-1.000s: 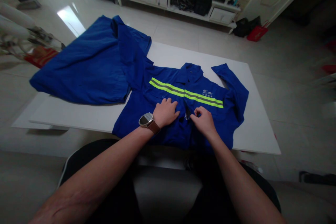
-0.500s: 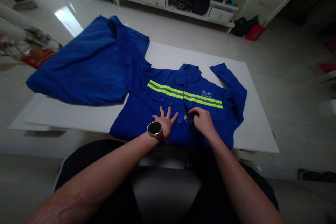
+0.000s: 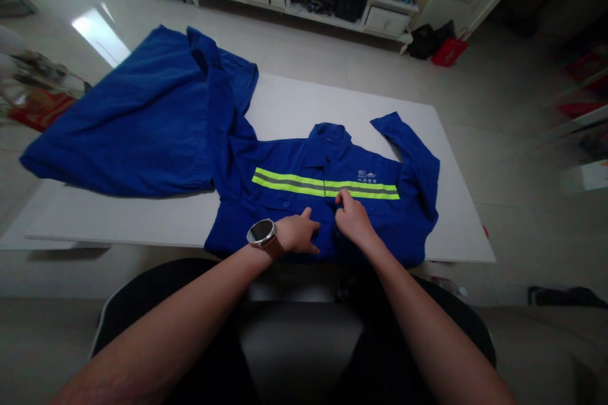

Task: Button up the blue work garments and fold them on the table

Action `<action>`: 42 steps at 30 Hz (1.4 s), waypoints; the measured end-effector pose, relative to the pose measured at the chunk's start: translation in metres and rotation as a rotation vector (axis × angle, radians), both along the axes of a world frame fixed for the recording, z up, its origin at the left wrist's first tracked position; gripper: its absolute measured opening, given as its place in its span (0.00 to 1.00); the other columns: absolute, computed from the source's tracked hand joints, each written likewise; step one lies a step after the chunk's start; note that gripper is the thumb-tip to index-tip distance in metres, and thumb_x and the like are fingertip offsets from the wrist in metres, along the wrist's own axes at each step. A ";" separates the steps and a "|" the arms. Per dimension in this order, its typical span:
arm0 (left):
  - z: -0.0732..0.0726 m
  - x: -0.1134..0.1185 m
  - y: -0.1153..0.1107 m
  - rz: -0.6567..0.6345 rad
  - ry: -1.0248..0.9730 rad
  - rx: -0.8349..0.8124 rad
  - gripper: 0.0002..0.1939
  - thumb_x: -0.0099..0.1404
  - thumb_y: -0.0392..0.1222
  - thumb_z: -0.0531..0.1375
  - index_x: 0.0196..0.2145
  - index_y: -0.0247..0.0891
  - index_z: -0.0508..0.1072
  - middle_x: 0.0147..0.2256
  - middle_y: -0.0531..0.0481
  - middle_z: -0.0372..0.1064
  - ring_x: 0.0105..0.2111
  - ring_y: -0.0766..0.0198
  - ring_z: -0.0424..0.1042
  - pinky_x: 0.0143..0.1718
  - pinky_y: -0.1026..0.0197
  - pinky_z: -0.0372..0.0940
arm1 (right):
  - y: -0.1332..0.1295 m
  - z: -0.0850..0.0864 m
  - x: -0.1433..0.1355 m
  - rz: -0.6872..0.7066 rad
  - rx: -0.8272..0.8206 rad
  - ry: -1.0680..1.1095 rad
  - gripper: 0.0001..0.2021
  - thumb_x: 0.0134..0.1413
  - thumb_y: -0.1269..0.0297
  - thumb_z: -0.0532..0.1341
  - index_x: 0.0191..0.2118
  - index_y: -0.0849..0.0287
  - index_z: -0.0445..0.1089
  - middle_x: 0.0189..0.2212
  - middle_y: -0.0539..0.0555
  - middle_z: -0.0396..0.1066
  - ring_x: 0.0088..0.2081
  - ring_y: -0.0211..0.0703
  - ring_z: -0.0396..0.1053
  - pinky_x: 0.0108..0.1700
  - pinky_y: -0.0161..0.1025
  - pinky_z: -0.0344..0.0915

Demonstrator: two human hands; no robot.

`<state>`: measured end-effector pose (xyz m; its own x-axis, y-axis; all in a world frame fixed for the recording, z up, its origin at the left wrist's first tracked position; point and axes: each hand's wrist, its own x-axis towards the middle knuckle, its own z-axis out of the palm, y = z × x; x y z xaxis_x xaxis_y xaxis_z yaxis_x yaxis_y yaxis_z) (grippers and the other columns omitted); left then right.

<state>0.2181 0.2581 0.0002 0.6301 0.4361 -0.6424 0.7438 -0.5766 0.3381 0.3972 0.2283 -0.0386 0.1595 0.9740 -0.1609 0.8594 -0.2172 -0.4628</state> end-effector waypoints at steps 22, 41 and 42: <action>-0.011 0.013 0.019 0.433 -0.397 0.355 0.14 0.69 0.53 0.61 0.39 0.39 0.73 0.43 0.45 0.77 0.41 0.56 0.76 0.36 0.60 0.64 | 0.007 0.000 0.004 0.000 0.208 0.288 0.05 0.58 0.64 0.55 0.34 0.54 0.66 0.35 0.54 0.71 0.39 0.47 0.68 0.44 0.41 0.63; -0.009 0.013 0.021 0.425 -0.540 0.358 0.08 0.68 0.38 0.58 0.40 0.40 0.77 0.38 0.46 0.78 0.40 0.56 0.75 0.41 0.59 0.64 | 0.006 0.007 0.001 0.053 0.212 0.588 0.08 0.55 0.57 0.62 0.37 0.54 0.67 0.34 0.49 0.70 0.39 0.45 0.67 0.45 0.39 0.63; -0.008 0.012 0.022 0.425 -0.539 0.363 0.08 0.68 0.38 0.57 0.39 0.40 0.78 0.38 0.46 0.78 0.40 0.57 0.75 0.40 0.59 0.64 | 0.006 0.008 0.002 0.066 0.219 0.579 0.07 0.56 0.59 0.61 0.38 0.55 0.69 0.36 0.50 0.72 0.41 0.46 0.69 0.47 0.40 0.63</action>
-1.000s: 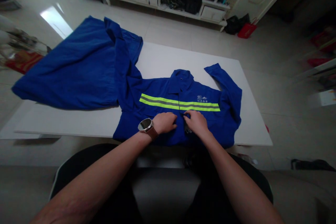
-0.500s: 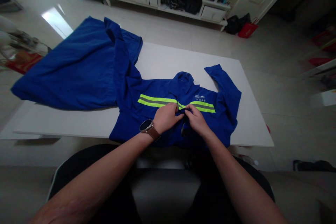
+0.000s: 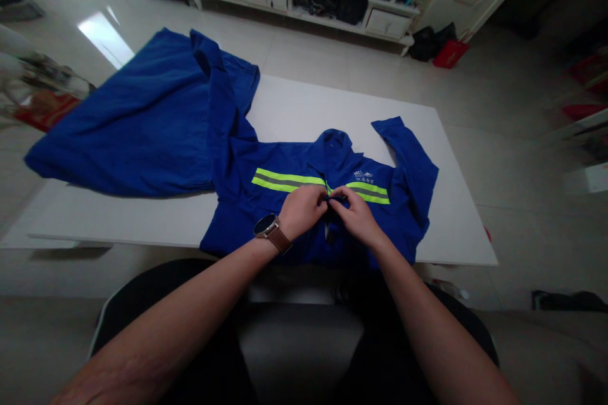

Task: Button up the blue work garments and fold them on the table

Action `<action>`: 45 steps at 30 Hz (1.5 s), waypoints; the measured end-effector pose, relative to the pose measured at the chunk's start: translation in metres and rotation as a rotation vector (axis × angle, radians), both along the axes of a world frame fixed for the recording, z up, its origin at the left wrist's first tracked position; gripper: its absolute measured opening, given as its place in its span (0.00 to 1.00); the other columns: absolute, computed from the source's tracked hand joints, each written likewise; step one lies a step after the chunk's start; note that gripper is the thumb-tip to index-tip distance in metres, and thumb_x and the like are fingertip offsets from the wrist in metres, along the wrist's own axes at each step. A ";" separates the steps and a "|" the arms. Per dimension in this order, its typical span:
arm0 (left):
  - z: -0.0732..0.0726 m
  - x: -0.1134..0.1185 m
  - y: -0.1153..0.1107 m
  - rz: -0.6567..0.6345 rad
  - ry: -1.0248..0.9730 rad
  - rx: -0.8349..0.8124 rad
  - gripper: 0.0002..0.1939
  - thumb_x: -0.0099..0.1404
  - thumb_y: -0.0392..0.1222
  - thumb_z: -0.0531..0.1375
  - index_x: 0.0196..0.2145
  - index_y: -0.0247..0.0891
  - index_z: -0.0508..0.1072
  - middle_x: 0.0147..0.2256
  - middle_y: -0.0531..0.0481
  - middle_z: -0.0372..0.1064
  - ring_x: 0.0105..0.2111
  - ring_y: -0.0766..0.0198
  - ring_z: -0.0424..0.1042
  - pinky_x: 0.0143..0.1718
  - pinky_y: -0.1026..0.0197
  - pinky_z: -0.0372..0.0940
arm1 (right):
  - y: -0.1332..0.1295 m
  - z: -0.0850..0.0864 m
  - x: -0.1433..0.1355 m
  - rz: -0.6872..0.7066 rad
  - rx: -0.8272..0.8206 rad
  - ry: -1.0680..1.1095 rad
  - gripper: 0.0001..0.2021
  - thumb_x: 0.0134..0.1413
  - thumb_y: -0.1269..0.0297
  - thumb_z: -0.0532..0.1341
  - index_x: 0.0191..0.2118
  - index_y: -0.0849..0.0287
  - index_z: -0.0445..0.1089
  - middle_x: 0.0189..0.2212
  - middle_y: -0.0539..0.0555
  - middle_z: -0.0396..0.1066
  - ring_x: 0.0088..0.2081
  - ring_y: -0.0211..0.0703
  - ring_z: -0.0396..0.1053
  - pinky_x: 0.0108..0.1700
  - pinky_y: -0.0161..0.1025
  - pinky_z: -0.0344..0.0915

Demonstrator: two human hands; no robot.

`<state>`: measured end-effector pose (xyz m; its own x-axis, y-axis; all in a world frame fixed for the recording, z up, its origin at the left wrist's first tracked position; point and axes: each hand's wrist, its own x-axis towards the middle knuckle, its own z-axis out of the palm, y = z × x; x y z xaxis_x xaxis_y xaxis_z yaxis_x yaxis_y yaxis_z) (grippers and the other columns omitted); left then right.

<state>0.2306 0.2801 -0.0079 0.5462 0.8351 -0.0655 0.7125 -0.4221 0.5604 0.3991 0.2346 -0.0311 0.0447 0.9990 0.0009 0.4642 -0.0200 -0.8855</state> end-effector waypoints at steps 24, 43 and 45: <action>0.000 -0.002 0.006 -0.116 -0.002 0.078 0.10 0.68 0.38 0.56 0.36 0.38 0.78 0.37 0.43 0.77 0.39 0.55 0.74 0.44 0.56 0.64 | 0.003 -0.008 0.004 -0.118 -0.021 -0.091 0.04 0.52 0.63 0.64 0.32 0.56 0.74 0.32 0.52 0.77 0.37 0.47 0.72 0.43 0.41 0.65; -0.002 -0.002 0.005 -0.174 0.004 0.082 0.08 0.68 0.37 0.56 0.35 0.39 0.76 0.38 0.44 0.77 0.40 0.55 0.74 0.44 0.56 0.64 | 0.001 -0.013 0.002 -0.124 -0.009 -0.164 0.05 0.53 0.64 0.61 0.31 0.56 0.73 0.30 0.51 0.75 0.34 0.45 0.71 0.38 0.39 0.62; -0.001 -0.002 0.005 -0.175 0.000 0.085 0.09 0.68 0.37 0.56 0.36 0.39 0.76 0.39 0.44 0.77 0.40 0.55 0.74 0.44 0.56 0.64 | 0.002 -0.013 0.002 -0.132 -0.015 -0.153 0.05 0.53 0.63 0.61 0.31 0.56 0.73 0.29 0.51 0.75 0.34 0.44 0.70 0.38 0.39 0.62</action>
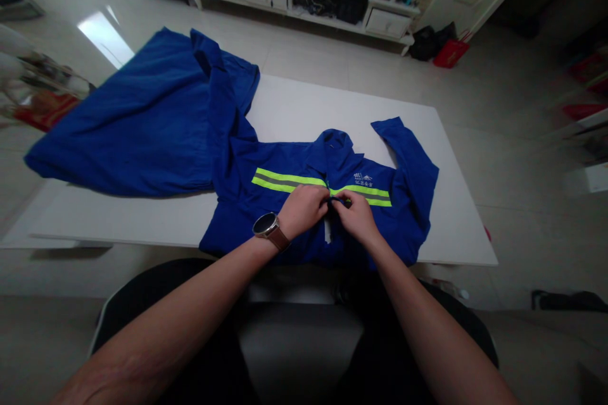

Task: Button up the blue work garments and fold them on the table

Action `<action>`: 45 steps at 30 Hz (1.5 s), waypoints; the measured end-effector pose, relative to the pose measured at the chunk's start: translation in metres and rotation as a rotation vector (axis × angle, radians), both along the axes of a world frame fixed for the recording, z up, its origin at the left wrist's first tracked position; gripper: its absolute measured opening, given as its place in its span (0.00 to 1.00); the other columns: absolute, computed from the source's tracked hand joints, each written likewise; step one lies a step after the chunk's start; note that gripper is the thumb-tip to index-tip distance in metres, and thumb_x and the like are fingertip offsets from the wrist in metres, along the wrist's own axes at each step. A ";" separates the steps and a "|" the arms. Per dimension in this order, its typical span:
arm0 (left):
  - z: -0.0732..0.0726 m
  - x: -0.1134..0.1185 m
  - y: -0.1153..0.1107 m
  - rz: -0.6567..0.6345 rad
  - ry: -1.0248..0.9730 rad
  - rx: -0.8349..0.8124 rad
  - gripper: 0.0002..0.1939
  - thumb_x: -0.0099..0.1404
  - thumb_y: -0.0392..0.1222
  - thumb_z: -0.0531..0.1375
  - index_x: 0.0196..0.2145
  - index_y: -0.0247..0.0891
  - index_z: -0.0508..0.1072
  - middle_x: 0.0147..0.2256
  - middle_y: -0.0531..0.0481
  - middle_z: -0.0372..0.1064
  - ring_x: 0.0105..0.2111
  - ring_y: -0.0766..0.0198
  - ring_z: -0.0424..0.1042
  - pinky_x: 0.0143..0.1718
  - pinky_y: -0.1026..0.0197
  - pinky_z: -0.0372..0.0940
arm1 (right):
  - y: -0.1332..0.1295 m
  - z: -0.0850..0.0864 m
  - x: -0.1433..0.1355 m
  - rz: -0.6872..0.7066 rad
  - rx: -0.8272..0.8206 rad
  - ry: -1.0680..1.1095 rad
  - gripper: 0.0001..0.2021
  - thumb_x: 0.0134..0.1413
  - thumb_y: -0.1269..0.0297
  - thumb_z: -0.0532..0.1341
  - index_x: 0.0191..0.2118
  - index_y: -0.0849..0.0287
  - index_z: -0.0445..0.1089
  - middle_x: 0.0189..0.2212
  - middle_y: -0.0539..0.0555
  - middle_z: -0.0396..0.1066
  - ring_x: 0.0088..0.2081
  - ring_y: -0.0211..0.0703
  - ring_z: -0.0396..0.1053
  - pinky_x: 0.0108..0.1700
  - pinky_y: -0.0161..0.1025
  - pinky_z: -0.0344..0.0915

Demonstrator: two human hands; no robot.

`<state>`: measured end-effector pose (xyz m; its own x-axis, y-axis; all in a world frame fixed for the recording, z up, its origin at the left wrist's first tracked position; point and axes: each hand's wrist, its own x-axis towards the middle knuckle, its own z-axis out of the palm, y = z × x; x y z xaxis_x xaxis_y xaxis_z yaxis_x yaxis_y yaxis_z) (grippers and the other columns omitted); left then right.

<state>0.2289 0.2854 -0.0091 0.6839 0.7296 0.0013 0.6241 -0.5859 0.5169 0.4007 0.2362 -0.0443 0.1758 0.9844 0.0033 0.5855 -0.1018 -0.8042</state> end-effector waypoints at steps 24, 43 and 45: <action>-0.001 -0.019 -0.012 0.218 0.528 -0.269 0.38 0.65 0.48 0.67 0.69 0.39 0.61 0.67 0.26 0.55 0.65 0.23 0.57 0.54 0.31 0.67 | -0.016 0.012 0.024 0.159 -0.510 -0.497 0.27 0.62 0.52 0.61 0.65 0.49 0.67 0.62 0.64 0.60 0.63 0.67 0.62 0.64 0.60 0.57; 0.008 -0.027 0.034 0.241 0.325 -0.281 0.34 0.68 0.46 0.62 0.69 0.44 0.60 0.75 0.35 0.41 0.73 0.26 0.36 0.58 0.21 0.61 | 0.141 -0.022 0.055 0.124 -0.606 -0.769 0.48 0.58 0.34 0.61 0.76 0.35 0.36 0.78 0.60 0.31 0.71 0.91 0.40 0.58 0.79 0.61; 0.012 -0.029 0.031 0.219 0.375 -0.326 0.33 0.68 0.48 0.62 0.68 0.44 0.61 0.74 0.35 0.44 0.73 0.25 0.38 0.57 0.21 0.62 | 0.178 -0.027 0.063 0.154 -0.578 -0.802 0.48 0.59 0.35 0.62 0.77 0.37 0.37 0.78 0.59 0.32 0.71 0.90 0.41 0.61 0.78 0.59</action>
<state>0.1995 0.3160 0.0025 0.4257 0.7768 -0.4641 0.8903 -0.2678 0.3683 0.4633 0.4142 -0.0717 0.2012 0.8844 -0.4212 0.9732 -0.2294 -0.0168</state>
